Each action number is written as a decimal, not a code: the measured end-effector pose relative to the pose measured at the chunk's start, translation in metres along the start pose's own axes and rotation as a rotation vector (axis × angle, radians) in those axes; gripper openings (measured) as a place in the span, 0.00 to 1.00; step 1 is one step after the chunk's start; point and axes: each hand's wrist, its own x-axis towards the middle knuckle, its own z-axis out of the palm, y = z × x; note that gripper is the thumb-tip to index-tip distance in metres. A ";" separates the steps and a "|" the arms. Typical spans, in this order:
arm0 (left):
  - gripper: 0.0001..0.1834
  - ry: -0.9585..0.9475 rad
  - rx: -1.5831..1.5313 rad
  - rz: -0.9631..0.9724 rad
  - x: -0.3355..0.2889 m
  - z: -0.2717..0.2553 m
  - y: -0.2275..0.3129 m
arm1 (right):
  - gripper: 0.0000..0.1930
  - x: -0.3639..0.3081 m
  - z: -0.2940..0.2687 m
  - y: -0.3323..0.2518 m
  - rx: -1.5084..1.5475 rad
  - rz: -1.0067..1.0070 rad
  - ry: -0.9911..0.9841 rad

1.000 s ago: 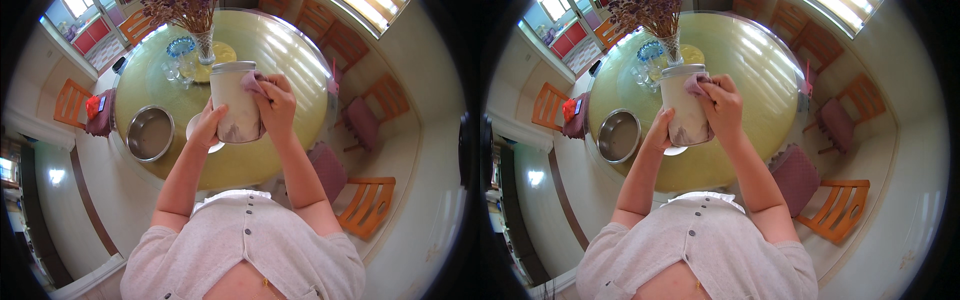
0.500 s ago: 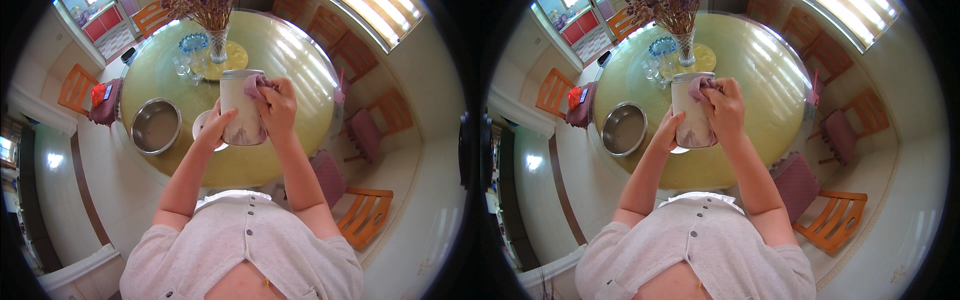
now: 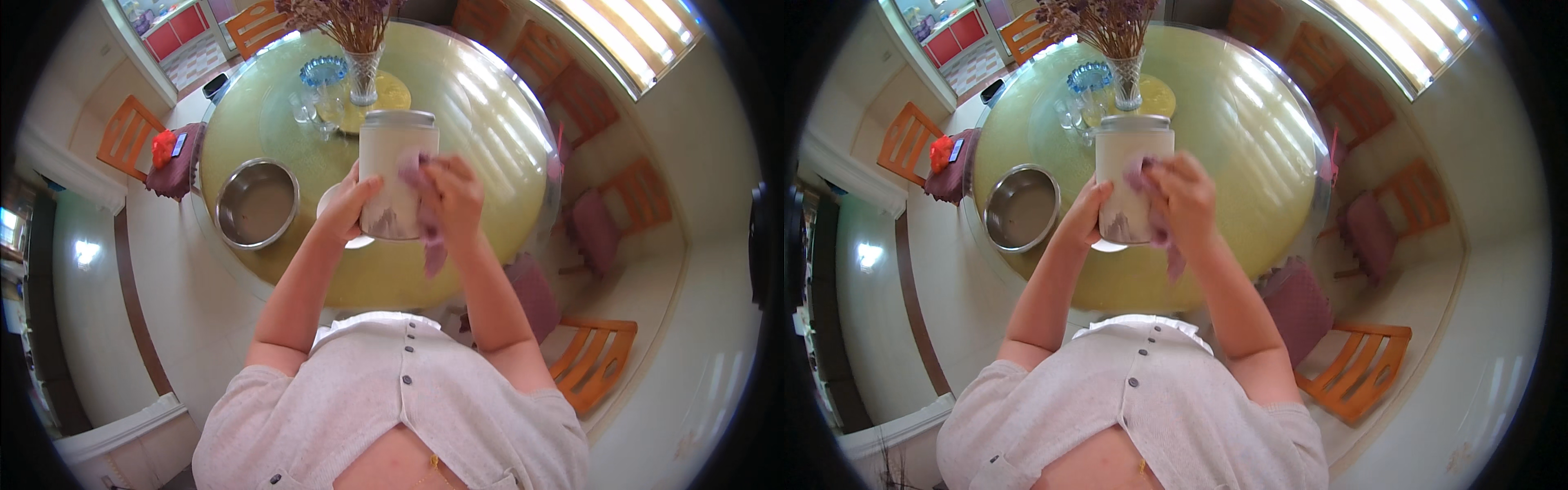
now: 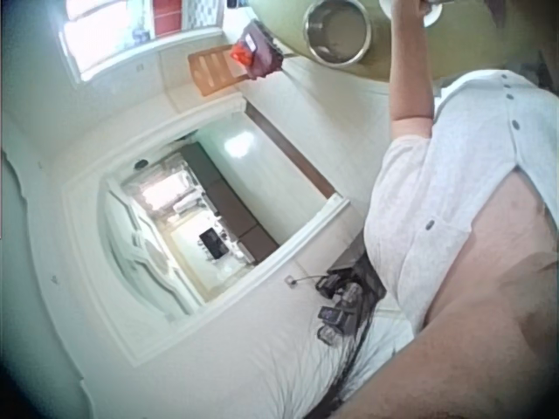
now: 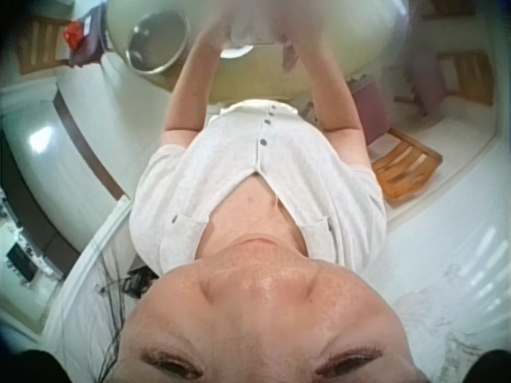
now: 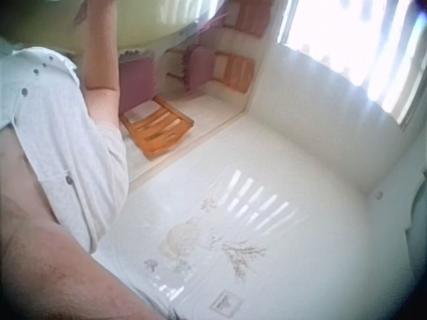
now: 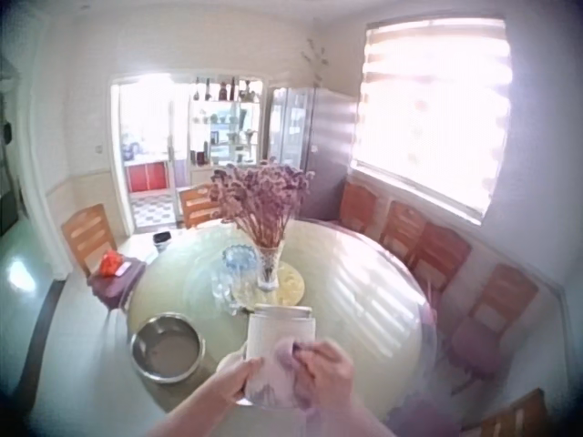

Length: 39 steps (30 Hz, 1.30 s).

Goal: The person wipes down a vase, a glass bowl, several drinking glasses, and a metal basin with a cloth before cleaning a decorative jar.

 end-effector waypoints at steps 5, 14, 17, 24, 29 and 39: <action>0.37 -0.024 -0.084 -0.092 0.005 -0.004 0.000 | 0.08 0.012 0.003 0.000 -0.081 0.017 0.091; 0.37 0.086 -0.152 -0.083 0.006 -0.022 0.004 | 0.06 -0.058 0.001 -0.005 0.161 0.019 -0.103; 0.39 0.052 0.003 0.012 0.003 -0.026 -0.002 | 0.03 -0.041 -0.011 -0.009 0.231 0.408 0.097; 0.42 0.005 -0.034 -0.027 0.002 -0.013 -0.008 | 0.04 0.012 -0.001 0.000 0.541 0.524 0.288; 0.46 -0.052 0.001 -0.086 -0.001 -0.018 -0.007 | 0.06 0.030 -0.005 0.007 0.342 0.435 0.106; 0.47 -0.043 0.201 -0.082 -0.006 0.002 0.010 | 0.07 0.039 -0.024 0.009 0.308 0.520 -0.156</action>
